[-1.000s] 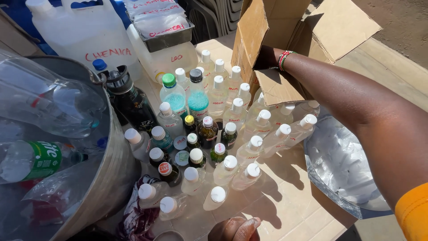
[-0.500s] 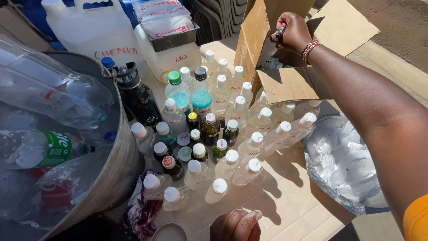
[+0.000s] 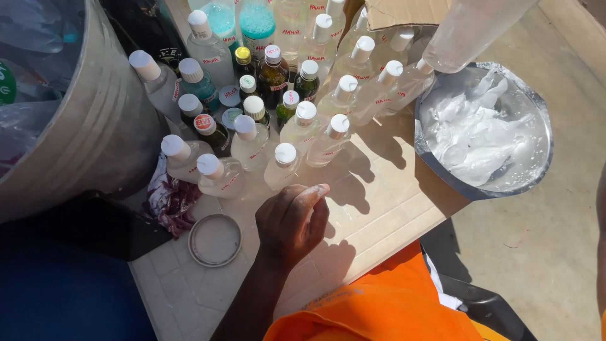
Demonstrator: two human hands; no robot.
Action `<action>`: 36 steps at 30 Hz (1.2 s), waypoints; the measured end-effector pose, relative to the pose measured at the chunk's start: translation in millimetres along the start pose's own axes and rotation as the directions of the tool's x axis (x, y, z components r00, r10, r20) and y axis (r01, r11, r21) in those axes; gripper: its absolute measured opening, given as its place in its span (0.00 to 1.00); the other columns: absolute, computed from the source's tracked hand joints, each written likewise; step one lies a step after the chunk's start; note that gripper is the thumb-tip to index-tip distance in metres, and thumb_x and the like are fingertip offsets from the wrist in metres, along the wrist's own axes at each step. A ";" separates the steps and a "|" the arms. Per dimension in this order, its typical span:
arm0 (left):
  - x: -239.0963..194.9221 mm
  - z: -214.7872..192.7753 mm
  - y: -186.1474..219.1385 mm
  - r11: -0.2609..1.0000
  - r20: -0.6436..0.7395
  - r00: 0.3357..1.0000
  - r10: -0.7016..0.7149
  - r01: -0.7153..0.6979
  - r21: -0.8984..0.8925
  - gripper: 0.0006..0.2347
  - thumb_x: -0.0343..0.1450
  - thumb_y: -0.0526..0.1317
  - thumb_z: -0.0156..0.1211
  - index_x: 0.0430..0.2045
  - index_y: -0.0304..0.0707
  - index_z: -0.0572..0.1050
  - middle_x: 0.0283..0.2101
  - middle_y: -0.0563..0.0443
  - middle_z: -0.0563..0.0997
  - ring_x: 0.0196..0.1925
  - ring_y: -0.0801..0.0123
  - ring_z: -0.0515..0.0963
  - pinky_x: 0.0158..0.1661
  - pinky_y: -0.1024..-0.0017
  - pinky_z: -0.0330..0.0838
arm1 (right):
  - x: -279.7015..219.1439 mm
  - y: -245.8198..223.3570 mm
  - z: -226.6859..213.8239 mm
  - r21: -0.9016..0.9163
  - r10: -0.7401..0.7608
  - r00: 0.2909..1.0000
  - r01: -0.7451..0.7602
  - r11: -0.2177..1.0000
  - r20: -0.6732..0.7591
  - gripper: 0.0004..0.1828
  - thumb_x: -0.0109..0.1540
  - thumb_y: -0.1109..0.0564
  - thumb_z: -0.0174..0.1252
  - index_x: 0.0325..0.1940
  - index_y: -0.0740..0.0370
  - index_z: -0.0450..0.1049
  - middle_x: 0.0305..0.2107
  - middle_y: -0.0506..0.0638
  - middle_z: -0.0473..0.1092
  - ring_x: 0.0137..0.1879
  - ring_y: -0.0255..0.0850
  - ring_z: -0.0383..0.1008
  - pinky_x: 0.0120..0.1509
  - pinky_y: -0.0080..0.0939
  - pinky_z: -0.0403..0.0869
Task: Labeling small plastic bottles by applying tape and writing on them with a marker
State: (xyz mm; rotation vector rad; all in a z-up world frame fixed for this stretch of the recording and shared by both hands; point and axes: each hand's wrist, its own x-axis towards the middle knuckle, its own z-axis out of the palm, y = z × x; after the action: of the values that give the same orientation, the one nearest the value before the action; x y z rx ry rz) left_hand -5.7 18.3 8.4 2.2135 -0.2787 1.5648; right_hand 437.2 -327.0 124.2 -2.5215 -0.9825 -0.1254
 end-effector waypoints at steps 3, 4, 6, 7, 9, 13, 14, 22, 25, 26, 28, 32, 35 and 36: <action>12.1 -14.2 3.1 0.986 0.044 0.985 -0.164 0.163 0.021 0.07 0.70 0.27 0.63 0.38 0.37 0.76 0.35 0.50 0.83 0.32 0.65 0.83 0.31 0.74 0.76 | -56.7 -193.8 -1.0 0.075 0.024 0.999 -0.026 0.997 0.030 0.31 0.92 0.40 0.38 0.63 0.74 0.69 0.47 0.62 0.65 0.47 0.53 0.64 0.48 0.52 0.64; 10.9 -16.9 2.7 0.984 0.010 0.984 -0.177 0.177 0.016 0.07 0.70 0.27 0.64 0.39 0.37 0.76 0.36 0.50 0.83 0.33 0.65 0.83 0.32 0.74 0.76 | -79.8 -242.8 2.6 0.173 -0.169 0.986 0.166 0.971 0.005 0.15 0.81 0.55 0.50 0.57 0.74 0.63 0.43 0.63 0.62 0.50 0.51 0.71 0.53 0.47 0.71; 8.8 -23.9 4.9 0.979 -0.022 0.979 -0.202 0.203 0.020 0.08 0.70 0.28 0.65 0.40 0.36 0.76 0.37 0.49 0.84 0.34 0.64 0.83 0.33 0.73 0.76 | -115.1 -302.1 14.7 0.273 -0.356 0.934 0.349 0.896 -0.027 0.18 0.71 0.69 0.62 0.52 0.74 0.57 0.40 0.63 0.59 0.52 0.50 0.78 0.59 0.41 0.78; 8.8 -28.2 7.6 0.972 -0.035 0.972 -0.230 0.232 0.038 0.08 0.70 0.27 0.64 0.40 0.37 0.76 0.34 0.51 0.82 0.29 0.67 0.75 0.29 0.74 0.70 | -125.4 -309.8 28.1 0.348 -0.323 0.946 0.309 0.885 -0.020 0.14 0.68 0.70 0.60 0.46 0.70 0.59 0.35 0.58 0.61 0.58 0.52 0.80 0.58 0.40 0.81; 10.4 -35.5 10.7 0.964 -0.052 0.966 -0.254 0.257 0.066 0.09 0.70 0.26 0.64 0.41 0.38 0.76 0.31 0.53 0.80 0.23 0.70 0.67 0.25 0.75 0.65 | -134.7 -322.3 52.5 0.426 -0.299 0.954 0.276 0.862 -0.014 0.12 0.65 0.72 0.58 0.41 0.66 0.61 0.31 0.52 0.63 0.64 0.53 0.82 0.57 0.39 0.85; 9.5 -47.1 19.0 0.949 -0.059 0.953 -0.297 0.301 0.089 0.07 0.70 0.26 0.62 0.37 0.37 0.76 0.32 0.52 0.80 0.22 0.70 0.66 0.25 0.75 0.64 | -132.8 -334.8 92.2 0.480 -0.399 0.914 0.385 0.789 -0.076 0.16 0.63 0.71 0.63 0.40 0.62 0.60 0.33 0.54 0.68 0.46 0.44 0.70 0.47 0.37 0.72; 8.3 -51.0 20.6 0.945 -0.051 0.950 -0.308 0.312 0.098 0.06 0.70 0.26 0.62 0.36 0.36 0.77 0.33 0.52 0.81 0.21 0.71 0.65 0.25 0.76 0.65 | -131.6 -337.1 102.2 0.434 -0.427 0.898 0.429 0.792 -0.107 0.18 0.64 0.68 0.67 0.39 0.61 0.61 0.28 0.48 0.62 0.28 0.36 0.59 0.38 0.36 0.63; 0.5 -68.2 33.2 0.919 0.016 0.928 -0.372 0.366 0.147 0.06 0.69 0.26 0.63 0.35 0.34 0.77 0.32 0.50 0.81 0.20 0.70 0.65 0.21 0.76 0.62 | -130.2 -355.4 113.2 0.467 -0.498 0.862 0.482 0.742 -0.097 0.15 0.63 0.68 0.62 0.39 0.62 0.60 0.38 0.56 0.70 0.43 0.45 0.71 0.35 0.35 0.68; 4.3 -72.7 36.6 0.912 0.041 0.922 -0.384 0.373 0.169 0.05 0.69 0.27 0.63 0.35 0.33 0.76 0.33 0.49 0.81 0.20 0.69 0.66 0.22 0.75 0.63 | -134.5 -356.1 109.0 0.473 -0.450 0.886 0.445 0.761 -0.110 0.19 0.62 0.64 0.69 0.40 0.62 0.60 0.50 0.60 0.77 0.26 0.33 0.63 0.34 0.32 0.67; 5.7 -78.6 38.2 0.907 0.062 0.919 -0.390 0.372 0.195 0.05 0.69 0.27 0.63 0.35 0.34 0.76 0.34 0.49 0.82 0.20 0.69 0.66 0.23 0.75 0.64 | -134.5 -357.3 111.1 0.483 -0.446 0.889 0.437 0.759 -0.103 0.21 0.60 0.64 0.70 0.41 0.61 0.60 0.52 0.60 0.76 0.27 0.32 0.69 0.36 0.31 0.71; 9.4 -85.2 36.9 0.909 0.068 0.926 -0.372 0.349 0.228 0.06 0.69 0.26 0.64 0.36 0.33 0.76 0.34 0.48 0.82 0.23 0.67 0.70 0.22 0.75 0.65 | -136.5 -356.2 112.2 0.485 -0.447 0.889 0.437 0.757 -0.103 0.20 0.60 0.64 0.70 0.42 0.62 0.62 0.53 0.59 0.76 0.29 0.33 0.69 0.36 0.32 0.71; 19.8 -110.6 41.7 0.913 0.070 0.948 -0.310 0.276 0.301 0.08 0.68 0.25 0.64 0.39 0.32 0.77 0.34 0.45 0.82 0.32 0.61 0.83 0.33 0.70 0.79 | -144.0 -356.7 112.7 0.459 -0.382 0.920 0.376 0.805 -0.085 0.22 0.57 0.64 0.72 0.40 0.66 0.62 0.54 0.67 0.76 0.45 0.39 0.80 0.34 0.33 0.70; 31.4 -150.3 47.4 0.853 0.016 0.959 -0.284 0.245 0.462 0.09 0.69 0.29 0.68 0.39 0.34 0.76 0.36 0.43 0.84 0.35 0.59 0.86 0.36 0.67 0.83 | -151.5 -344.2 120.9 0.618 -0.313 0.950 0.256 0.743 -0.018 0.26 0.55 0.71 0.68 0.44 0.66 0.56 0.43 0.68 0.70 0.78 0.58 0.74 0.43 0.37 0.75; 37.3 -162.3 49.0 0.842 0.010 0.958 -0.288 0.248 0.480 0.09 0.69 0.29 0.68 0.39 0.34 0.76 0.36 0.43 0.84 0.35 0.59 0.86 0.36 0.67 0.83 | -152.3 -341.7 120.6 0.627 -0.330 0.944 0.265 0.732 -0.014 0.26 0.55 0.71 0.68 0.44 0.66 0.56 0.43 0.68 0.70 0.78 0.58 0.74 0.43 0.37 0.75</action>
State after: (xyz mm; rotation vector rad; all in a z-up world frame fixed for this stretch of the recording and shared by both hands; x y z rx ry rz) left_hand -150.1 48.7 99.9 2.5425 0.4309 1.5019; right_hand 88.7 -146.8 101.9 -1.7606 -1.2231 0.2074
